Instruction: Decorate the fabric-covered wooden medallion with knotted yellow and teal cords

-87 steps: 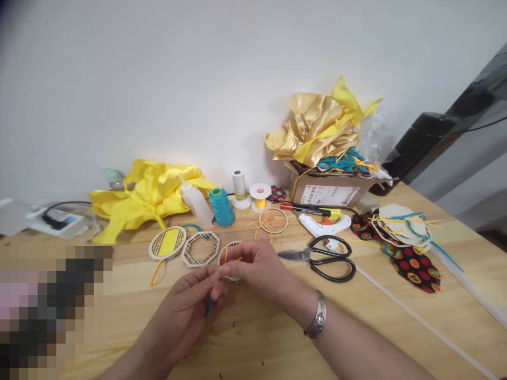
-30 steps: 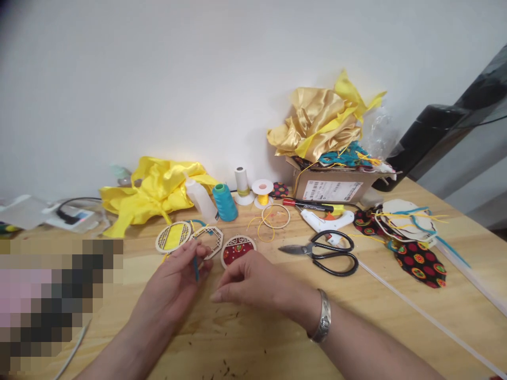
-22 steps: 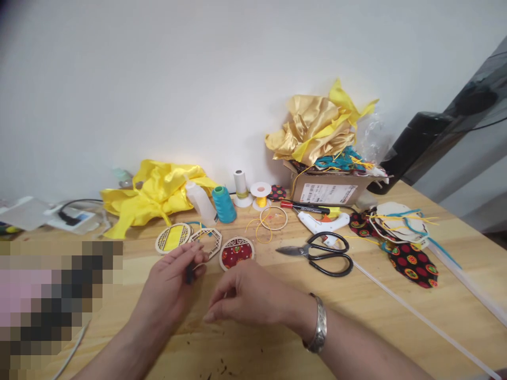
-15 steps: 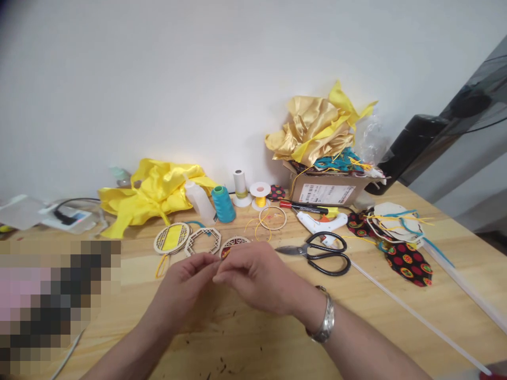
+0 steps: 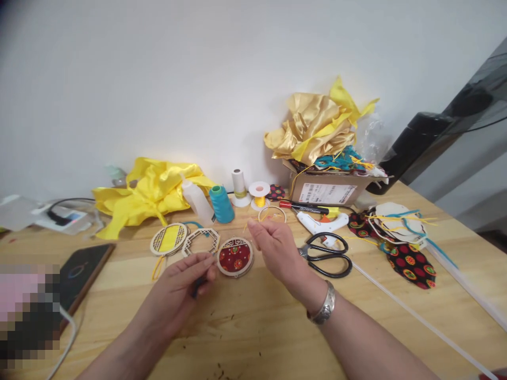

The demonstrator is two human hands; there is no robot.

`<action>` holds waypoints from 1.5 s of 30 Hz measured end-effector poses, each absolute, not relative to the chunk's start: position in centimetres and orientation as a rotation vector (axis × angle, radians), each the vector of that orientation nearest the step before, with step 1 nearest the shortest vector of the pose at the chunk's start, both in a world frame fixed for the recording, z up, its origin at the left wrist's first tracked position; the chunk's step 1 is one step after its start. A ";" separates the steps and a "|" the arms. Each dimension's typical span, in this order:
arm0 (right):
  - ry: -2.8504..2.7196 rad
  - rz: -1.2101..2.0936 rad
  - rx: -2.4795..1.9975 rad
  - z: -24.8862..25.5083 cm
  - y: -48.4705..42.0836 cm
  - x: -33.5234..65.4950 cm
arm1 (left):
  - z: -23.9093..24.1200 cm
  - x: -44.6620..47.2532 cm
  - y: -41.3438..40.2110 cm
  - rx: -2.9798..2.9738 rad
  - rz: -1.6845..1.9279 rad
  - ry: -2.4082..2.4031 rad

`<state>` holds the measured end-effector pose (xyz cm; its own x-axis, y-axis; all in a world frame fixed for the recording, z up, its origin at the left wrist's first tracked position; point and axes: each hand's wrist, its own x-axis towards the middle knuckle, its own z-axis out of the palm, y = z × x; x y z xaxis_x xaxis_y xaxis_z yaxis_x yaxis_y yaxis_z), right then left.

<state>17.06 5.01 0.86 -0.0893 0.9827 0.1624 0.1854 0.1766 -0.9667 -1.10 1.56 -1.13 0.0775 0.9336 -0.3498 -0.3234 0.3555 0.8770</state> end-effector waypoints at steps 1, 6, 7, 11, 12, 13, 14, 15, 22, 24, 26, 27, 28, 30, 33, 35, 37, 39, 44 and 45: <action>-1.509 1.044 -1.172 0.9 5.0 17.0 | -1.1 -1.2 1.6 0.691 1.091 1.090; -1.576 1.161 -1.162 0.7 4.8 16.4 | -1.3 -1.4 1.9 0.644 1.142 1.048; -1.551 1.183 -1.175 0.7 4.8 16.4 | -1.3 -1.4 1.9 0.636 1.138 1.044; -1.463 1.274 -1.206 0.8 4.7 16.3 | -1.1 -1.3 1.8 0.611 1.126 1.027; -1.448 1.300 -1.209 0.8 4.7 16.4 | -1.1 -1.3 1.7 0.605 1.126 1.024; -1.435 1.329 -1.208 0.8 4.7 16.4 | -1.1 -1.2 1.7 0.601 1.127 1.021; -1.424 1.356 -1.203 0.8 4.7 16.4 | -1.0 -1.2 1.7 0.599 1.127 1.020; -1.418 1.382 -1.195 0.7 4.6 16.4 | -1.0 -1.2 1.7 0.597 1.126 1.022; -1.533 1.364 -1.185 0.9 4.2 16.4 | -1.0 -1.3 1.8 0.583 1.151 1.021; -1.570 1.321 -1.161 1.1 4.0 16.3 | -0.9 -1.3 1.8 0.577 1.154 1.024; -1.581 1.283 -1.123 1.3 3.7 16.4 | -0.8 -1.3 1.8 0.569 1.153 1.032; -1.583 1.275 -1.099 1.4 3.6 16.4 | -0.8 -1.3 1.8 0.565 1.153 1.035; -1.589 1.277 -1.073 1.4 3.6 16.4 | -0.7 -1.3 1.8 0.562 1.155 1.038; -1.595 1.311 -1.049 1.4 3.6 16.4 | -0.7 -1.3 1.8 0.562 1.162 1.037; -1.584 1.342 -1.100 0.8 4.0 16.1 | -0.8 -1.3 1.7 0.573 1.173 1.034; -1.553 1.405 -1.124 0.1 4.0 15.6 | -0.8 -1.3 1.7 0.588 1.175 1.030; -1.510 1.591 -1.077 -0.7 3.7 15.0 | -0.8 -1.3 1.6 0.613 1.176 1.022; -1.467 1.843 -0.950 -1.4 3.2 14.3 | -0.8 -1.3 1.5 0.645 1.173 1.013; -1.528 2.098 -0.795 -2.3 2.0 13.6 | -0.6 -1.2 1.2 0.659 1.184 1.022; -1.580 2.074 -0.855 -2.3 1.9 13.7 | -0.6 -1.2 1.2 0.654 1.195 1.035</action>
